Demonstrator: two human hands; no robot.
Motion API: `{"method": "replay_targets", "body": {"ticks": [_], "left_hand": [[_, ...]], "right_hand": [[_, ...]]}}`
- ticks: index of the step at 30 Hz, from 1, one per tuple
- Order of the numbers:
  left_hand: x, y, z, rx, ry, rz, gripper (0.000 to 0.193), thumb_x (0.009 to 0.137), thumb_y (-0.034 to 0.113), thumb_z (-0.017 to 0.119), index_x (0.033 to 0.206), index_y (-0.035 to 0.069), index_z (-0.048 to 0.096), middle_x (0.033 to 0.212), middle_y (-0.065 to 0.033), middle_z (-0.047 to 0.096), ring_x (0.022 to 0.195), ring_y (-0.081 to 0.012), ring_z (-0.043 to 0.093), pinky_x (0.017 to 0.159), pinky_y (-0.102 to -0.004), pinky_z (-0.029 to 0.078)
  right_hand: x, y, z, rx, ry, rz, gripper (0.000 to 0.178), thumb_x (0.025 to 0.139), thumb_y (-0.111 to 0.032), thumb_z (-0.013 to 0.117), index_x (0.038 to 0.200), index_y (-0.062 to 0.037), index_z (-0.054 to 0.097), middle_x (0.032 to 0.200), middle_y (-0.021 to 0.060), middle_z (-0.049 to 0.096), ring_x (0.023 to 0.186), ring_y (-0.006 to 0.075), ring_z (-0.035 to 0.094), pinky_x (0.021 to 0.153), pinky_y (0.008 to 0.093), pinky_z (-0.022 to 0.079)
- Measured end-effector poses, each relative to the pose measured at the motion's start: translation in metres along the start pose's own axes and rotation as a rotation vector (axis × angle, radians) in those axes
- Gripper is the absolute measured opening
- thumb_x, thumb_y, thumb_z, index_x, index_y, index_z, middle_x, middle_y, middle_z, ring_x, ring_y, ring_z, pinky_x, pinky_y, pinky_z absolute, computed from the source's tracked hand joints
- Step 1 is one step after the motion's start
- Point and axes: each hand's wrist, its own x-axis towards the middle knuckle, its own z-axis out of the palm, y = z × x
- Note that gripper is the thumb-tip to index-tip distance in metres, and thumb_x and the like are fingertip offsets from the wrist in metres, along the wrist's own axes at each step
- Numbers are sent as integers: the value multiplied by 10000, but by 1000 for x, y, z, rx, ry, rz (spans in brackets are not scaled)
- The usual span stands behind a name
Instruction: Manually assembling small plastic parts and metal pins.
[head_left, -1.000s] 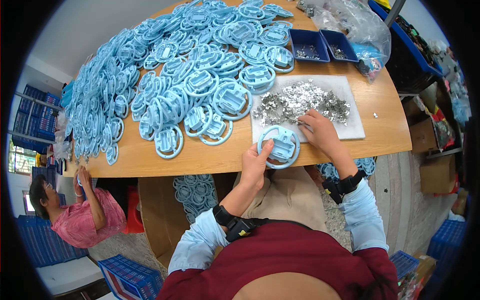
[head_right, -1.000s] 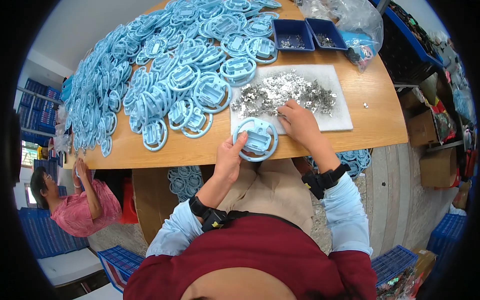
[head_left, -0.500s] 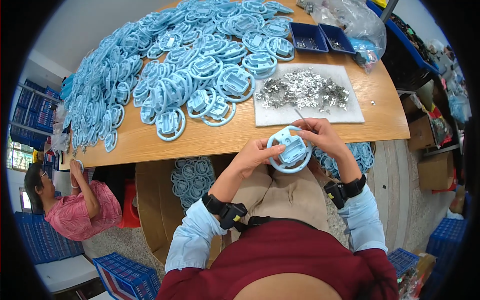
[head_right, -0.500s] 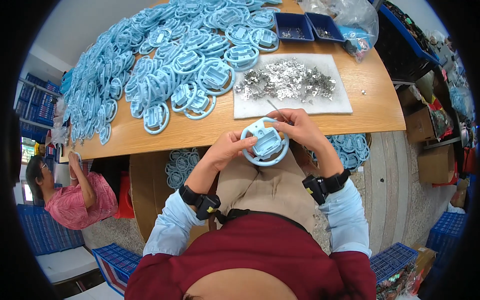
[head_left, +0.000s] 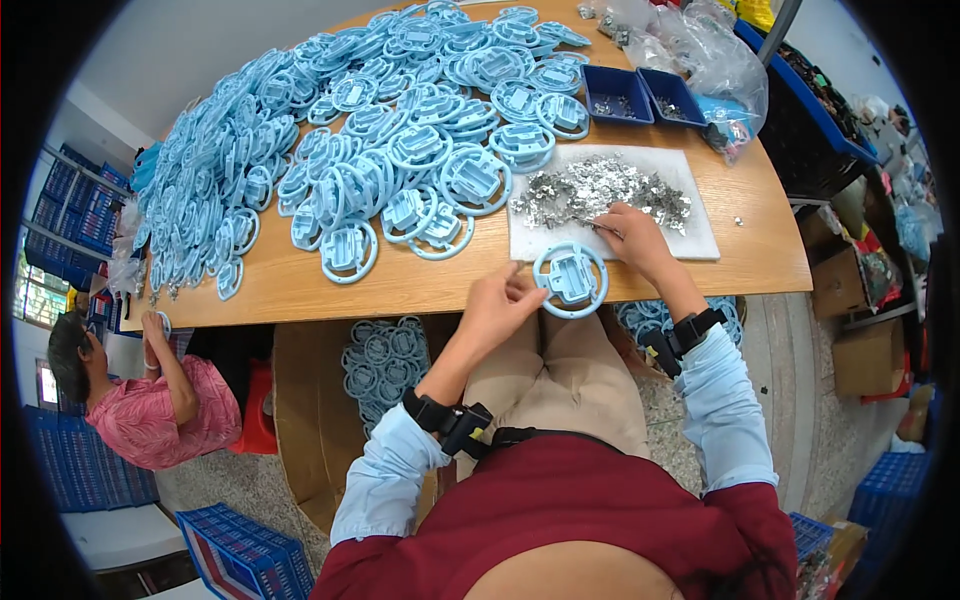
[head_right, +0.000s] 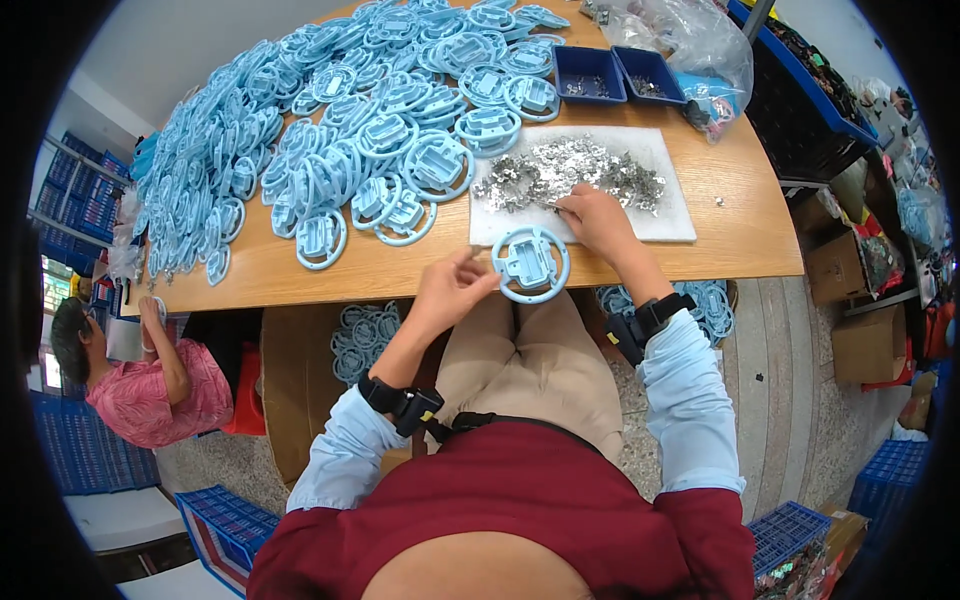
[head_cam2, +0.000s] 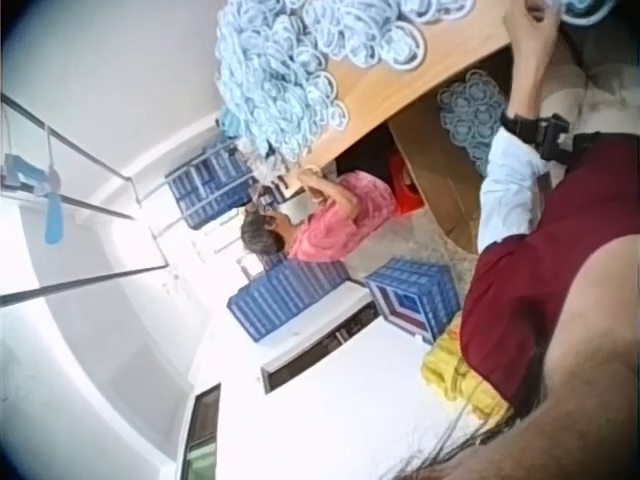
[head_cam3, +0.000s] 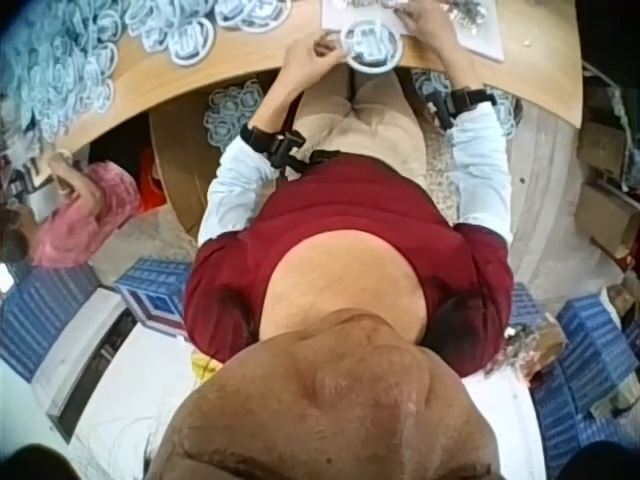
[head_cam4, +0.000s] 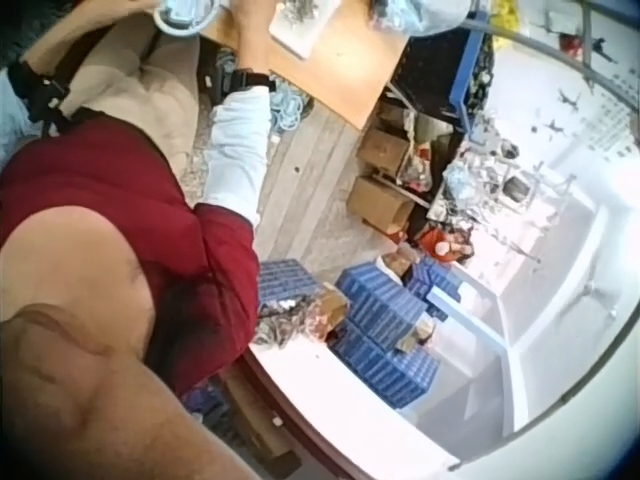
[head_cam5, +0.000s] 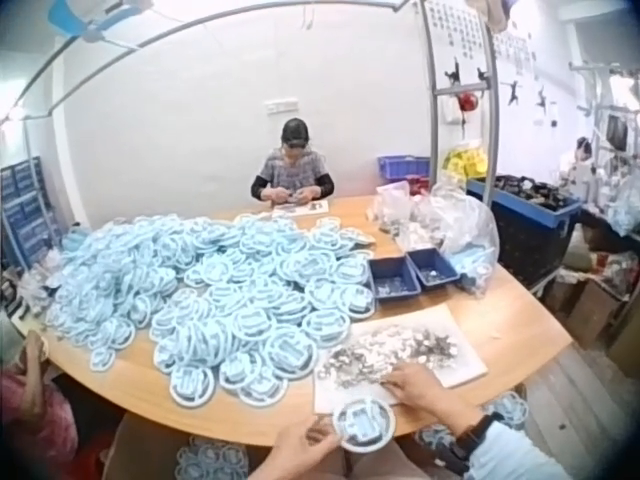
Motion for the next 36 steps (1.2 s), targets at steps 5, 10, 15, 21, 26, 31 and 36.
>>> {"method": "replay_targets", "body": {"ticks": [5, 10, 15, 21, 26, 31, 36], "left_hand": [[15, 15, 7, 564, 268, 645, 628, 608, 330, 783, 1081, -15, 555, 953, -132, 542, 876, -292, 530, 770, -364, 430], [23, 6, 29, 635, 194, 519, 638, 529, 356, 795, 1041, 47, 573, 1096, -115, 476, 998, -284, 450, 842, -375, 365], [33, 5, 20, 611, 162, 606, 630, 532, 299, 801, 1050, 30, 564, 1099, -131, 475, 1024, -305, 446, 863, -388, 376], [37, -2, 23, 515, 91, 600, 649, 532, 270, 811, 1066, 9, 551, 1127, -151, 469, 1042, -325, 447, 890, -392, 385], [38, -3, 26, 472, 108, 597, 651, 532, 279, 812, 1066, 9, 556, 1124, -153, 474, 1038, -320, 454, 889, -395, 386], [39, -6, 28, 438, 124, 588, 668, 514, 292, 814, 1065, 18, 554, 1134, -141, 471, 1046, -322, 443, 883, -399, 381], [45, -7, 30, 447, 118, 572, 690, 505, 301, 821, 1077, 23, 554, 1142, -136, 471, 1058, -318, 439, 892, -402, 371]], "right_hand": [[5, -7, -6, -78, -33, -132, 136, 759, -73, 600, 887, -66, 644, 819, 92, 568, 724, 283, 580, 635, 361, 469], [6, -8, -11, -127, -73, -143, 132, 751, -73, 601, 875, -72, 648, 832, 85, 572, 708, 284, 589, 624, 359, 475], [6, -4, -11, -52, -38, -175, 129, 740, -73, 612, 864, -71, 645, 851, 80, 580, 726, 286, 592, 635, 355, 478], [9, -6, -12, -18, -66, -132, 139, 726, -71, 629, 864, -51, 622, 866, 78, 577, 752, 283, 589, 653, 348, 477], [10, -3, -15, 2, -38, -183, 113, 729, -61, 630, 834, -29, 604, 840, 76, 572, 683, 247, 574, 602, 322, 460], [4, -11, -20, 314, -25, 167, 79, 757, -64, 635, 817, -25, 601, 785, 33, 562, 601, 100, 485, 525, 242, 391], [0, -39, -10, 394, -64, 84, 58, 768, -52, 626, 811, -21, 601, 785, 15, 546, 622, 69, 469, 525, 231, 371]]}}
